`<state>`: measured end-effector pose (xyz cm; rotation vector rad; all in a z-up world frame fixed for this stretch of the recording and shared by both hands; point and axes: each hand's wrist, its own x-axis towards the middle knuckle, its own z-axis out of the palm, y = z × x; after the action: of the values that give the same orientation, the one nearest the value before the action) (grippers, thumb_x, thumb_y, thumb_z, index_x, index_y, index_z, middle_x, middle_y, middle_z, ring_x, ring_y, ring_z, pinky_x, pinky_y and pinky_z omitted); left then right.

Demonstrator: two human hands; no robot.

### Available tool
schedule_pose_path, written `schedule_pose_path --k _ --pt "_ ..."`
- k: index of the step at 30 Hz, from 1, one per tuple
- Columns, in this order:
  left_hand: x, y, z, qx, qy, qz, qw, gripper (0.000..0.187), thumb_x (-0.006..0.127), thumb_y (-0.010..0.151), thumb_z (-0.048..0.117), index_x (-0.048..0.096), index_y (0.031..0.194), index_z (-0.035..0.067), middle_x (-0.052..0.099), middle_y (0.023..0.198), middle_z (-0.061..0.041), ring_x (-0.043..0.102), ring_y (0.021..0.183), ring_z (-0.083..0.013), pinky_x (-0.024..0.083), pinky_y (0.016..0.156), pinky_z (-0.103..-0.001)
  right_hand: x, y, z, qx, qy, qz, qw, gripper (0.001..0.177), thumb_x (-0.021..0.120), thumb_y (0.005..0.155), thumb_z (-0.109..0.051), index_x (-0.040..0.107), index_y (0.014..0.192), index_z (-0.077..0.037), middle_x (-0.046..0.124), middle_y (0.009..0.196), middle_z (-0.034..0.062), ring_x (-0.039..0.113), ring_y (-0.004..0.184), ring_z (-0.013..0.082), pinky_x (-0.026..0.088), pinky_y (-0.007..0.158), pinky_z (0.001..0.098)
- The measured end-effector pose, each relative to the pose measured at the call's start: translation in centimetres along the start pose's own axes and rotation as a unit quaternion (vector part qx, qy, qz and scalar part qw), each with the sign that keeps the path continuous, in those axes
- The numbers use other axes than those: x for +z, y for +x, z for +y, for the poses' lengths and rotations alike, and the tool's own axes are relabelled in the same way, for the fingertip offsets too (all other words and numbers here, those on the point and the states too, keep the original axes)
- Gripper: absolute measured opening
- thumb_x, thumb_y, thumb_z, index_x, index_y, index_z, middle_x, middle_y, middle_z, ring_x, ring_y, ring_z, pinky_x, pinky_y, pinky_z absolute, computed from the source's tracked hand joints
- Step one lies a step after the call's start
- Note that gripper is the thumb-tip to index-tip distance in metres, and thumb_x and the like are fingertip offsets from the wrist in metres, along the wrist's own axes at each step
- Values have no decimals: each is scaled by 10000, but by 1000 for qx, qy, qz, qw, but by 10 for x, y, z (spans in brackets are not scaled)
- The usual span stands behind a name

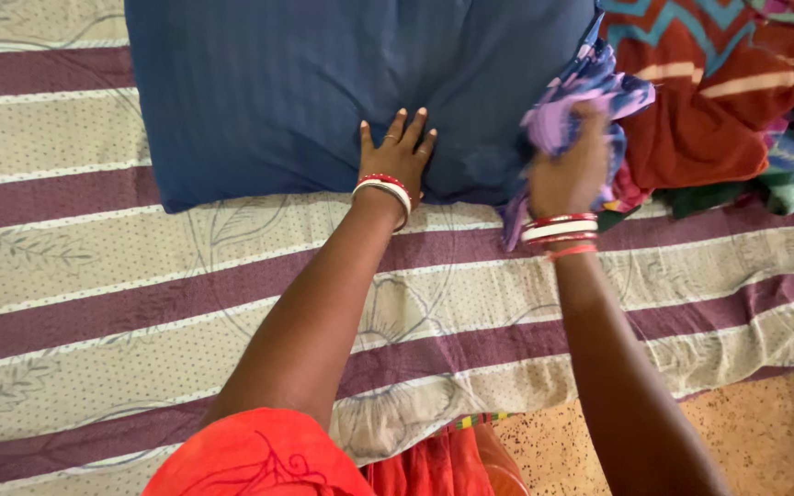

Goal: The person folds a purple and blue patterned cloth on a bed. They smooth and align the fabric by hand, folding it into a compact rectangle.

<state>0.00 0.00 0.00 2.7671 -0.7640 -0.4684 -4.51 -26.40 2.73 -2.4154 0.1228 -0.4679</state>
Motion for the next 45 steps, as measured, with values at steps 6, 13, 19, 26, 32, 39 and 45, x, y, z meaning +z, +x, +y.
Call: schedule_pose_path --k 6,13,19,26,32,39,45 --pt "-36 -8 22 -8 -126 19 992 1169 875 784 398 133 1664 193 141 1679 -177 180 1551 -460 167 1213 -744 24 -30 -51 -35 -271 -91 958 959 750 789 -216 260 1586 -5 693 1143 166 633 1144 378 72 1060 811" --pt "-54 8 40 48 -129 7 990 1094 879 760 359 171 1576 525 -40 1719 -84 28 1538 -488 180 1073 -839 19 -21 -40 8 -193 -154 969 837 612 868 -121 279 1628 -19 712 1108 174 677 1100 364 155 1157 761" --pt "-56 20 44 -6 -198 -83 977 918 809 808 522 272 1553 515 -78 1720 -19 -80 1567 -430 119 1094 -866 5 -38 -32 21 -54 -53 997 641 595 952 -23 433 1569 -84 662 1191 136 659 1141 331 506 1034 473" --pt "-48 26 51 -39 -209 -84 974 881 754 804 551 312 1562 470 -56 1720 -17 -103 1566 -429 69 1085 -875 -15 -48 -28 -4 -233 141 962 610 740 838 23 529 1408 -22 500 1323 239 497 1280 416 394 1101 508" --pt "-50 22 52 -48 -216 -87 971 818 680 836 601 314 1557 477 -27 1725 -6 -88 1568 -409 64 1086 -875 -21 -56 13 89 -219 134 962 748 799 880 -119 423 1508 32 450 1424 300 412 1353 462 318 1151 518" --pt "-49 25 52 -62 -223 -84 969 741 575 862 687 338 1536 492 26 1719 4 -85 1571 -403 47 1082 -882 -9 -35 38 251 103 119 955 962 802 900 -431 327 1579 57 547 1531 234 551 1406 345 372 1195 351" --pt "-47 23 47 -54 -233 -85 967 727 573 867 686 358 1532 487 36 1723 -15 -66 1571 -415 36 1085 -872 -18 -22 4 315 -111 61 941 641 810 751 -277 636 1309 -12 699 1294 256 661 1217 379 478 1084 392"
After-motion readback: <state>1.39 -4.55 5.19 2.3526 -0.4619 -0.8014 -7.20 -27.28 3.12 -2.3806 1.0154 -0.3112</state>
